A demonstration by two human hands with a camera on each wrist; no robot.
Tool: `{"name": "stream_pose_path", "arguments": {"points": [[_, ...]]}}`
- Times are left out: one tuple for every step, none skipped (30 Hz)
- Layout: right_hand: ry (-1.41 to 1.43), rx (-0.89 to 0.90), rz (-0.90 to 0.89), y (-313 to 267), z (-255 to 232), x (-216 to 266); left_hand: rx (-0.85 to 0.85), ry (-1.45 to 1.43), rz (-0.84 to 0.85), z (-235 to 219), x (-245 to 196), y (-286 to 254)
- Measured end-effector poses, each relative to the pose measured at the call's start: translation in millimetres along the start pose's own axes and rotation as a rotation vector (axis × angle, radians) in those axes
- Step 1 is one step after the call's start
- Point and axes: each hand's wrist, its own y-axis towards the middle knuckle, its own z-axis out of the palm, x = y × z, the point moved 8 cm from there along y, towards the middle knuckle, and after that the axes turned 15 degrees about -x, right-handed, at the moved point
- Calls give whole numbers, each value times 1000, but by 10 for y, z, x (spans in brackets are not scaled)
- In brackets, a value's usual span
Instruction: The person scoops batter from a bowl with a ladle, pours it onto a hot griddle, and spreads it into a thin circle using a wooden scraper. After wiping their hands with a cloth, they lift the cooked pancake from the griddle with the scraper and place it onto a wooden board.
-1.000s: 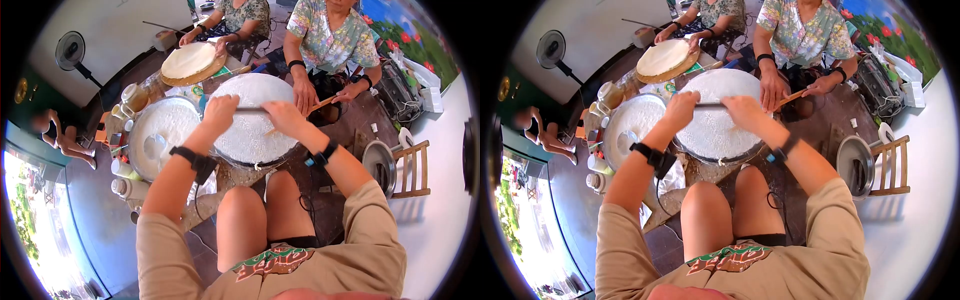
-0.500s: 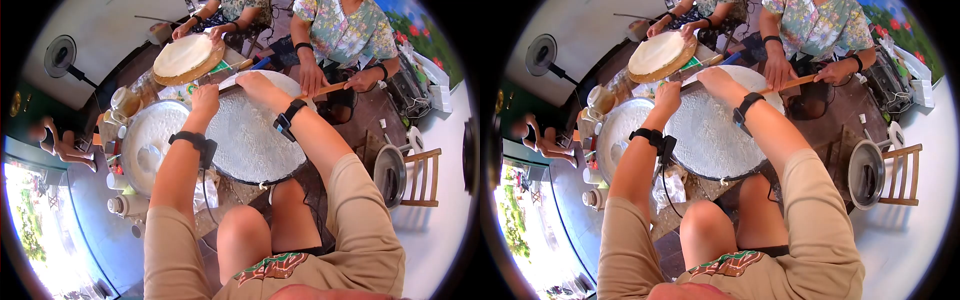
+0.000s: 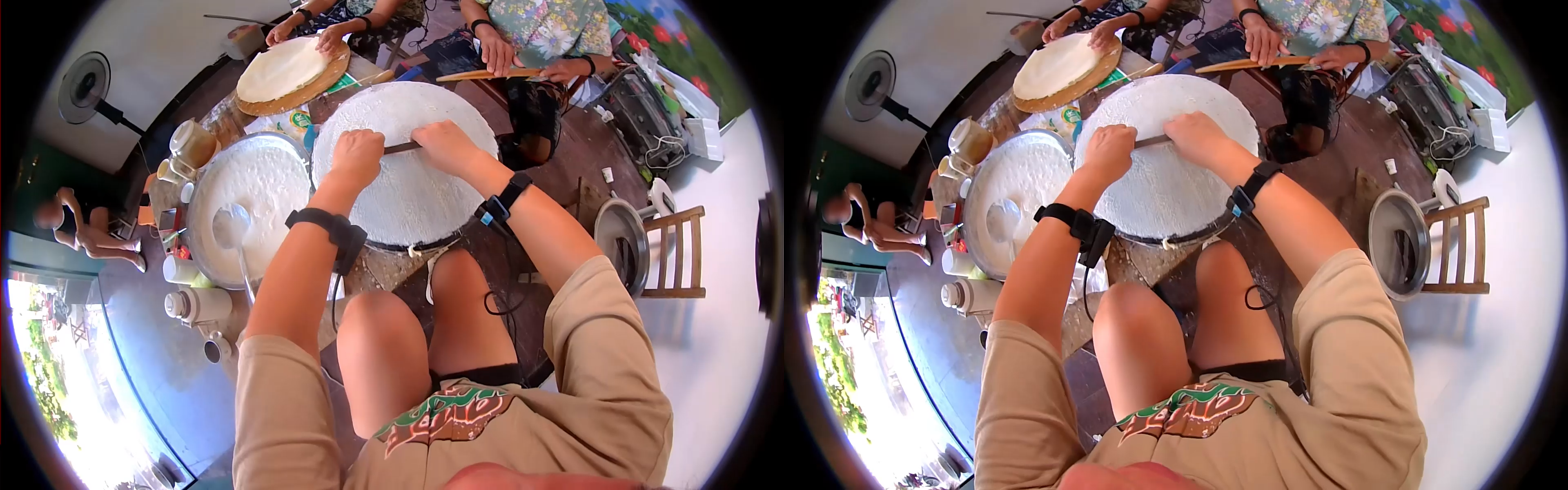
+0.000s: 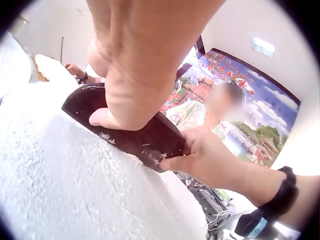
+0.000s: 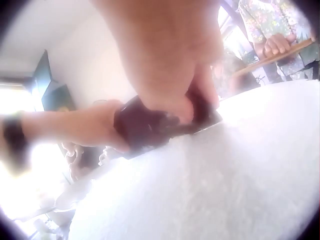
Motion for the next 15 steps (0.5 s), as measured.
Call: {"name": "stream_pose_path", "arguments": {"points": [[-6,12,24,-78,-41,29,-1,-13,15,-21,-79,-42],[-14,7,30,-148,-89,79,-3,-27,30,-46,-151,-84],[-20,5,39,-244,-111,135,3,-36,45,-75,-214,-147],[-28,4,48,-356,-136,189,8,-48,60,-102,-280,-217],[-15,-36,59,-466,-187,261,10,-61,76,-132,-347,-279],[0,-76,66,-576,-232,363,0,-76,91,-175,-418,-363],[15,-120,69,-645,-294,462,-13,-87,105,-218,-467,-453],[19,-121,83,-715,-325,536,-23,-96,121,-258,-510,-536],[26,-124,97,-772,-353,608,-16,-102,130,-276,-534,-604],[34,-124,112,-838,-371,691,-5,-109,139,-290,-560,-684],[43,-127,121,-902,-374,758,4,-116,148,-301,-586,-750],[21,-118,128,-957,-401,836,16,-118,155,-330,-619,-813],[-1,-108,133,-1004,-426,912,26,-119,160,-357,-649,-872],[-22,-98,138,-1044,-449,990,37,-120,165,-379,-676,-924],[-64,-95,132,-1070,-485,1070,46,-121,166,-399,-701,-967]]}}
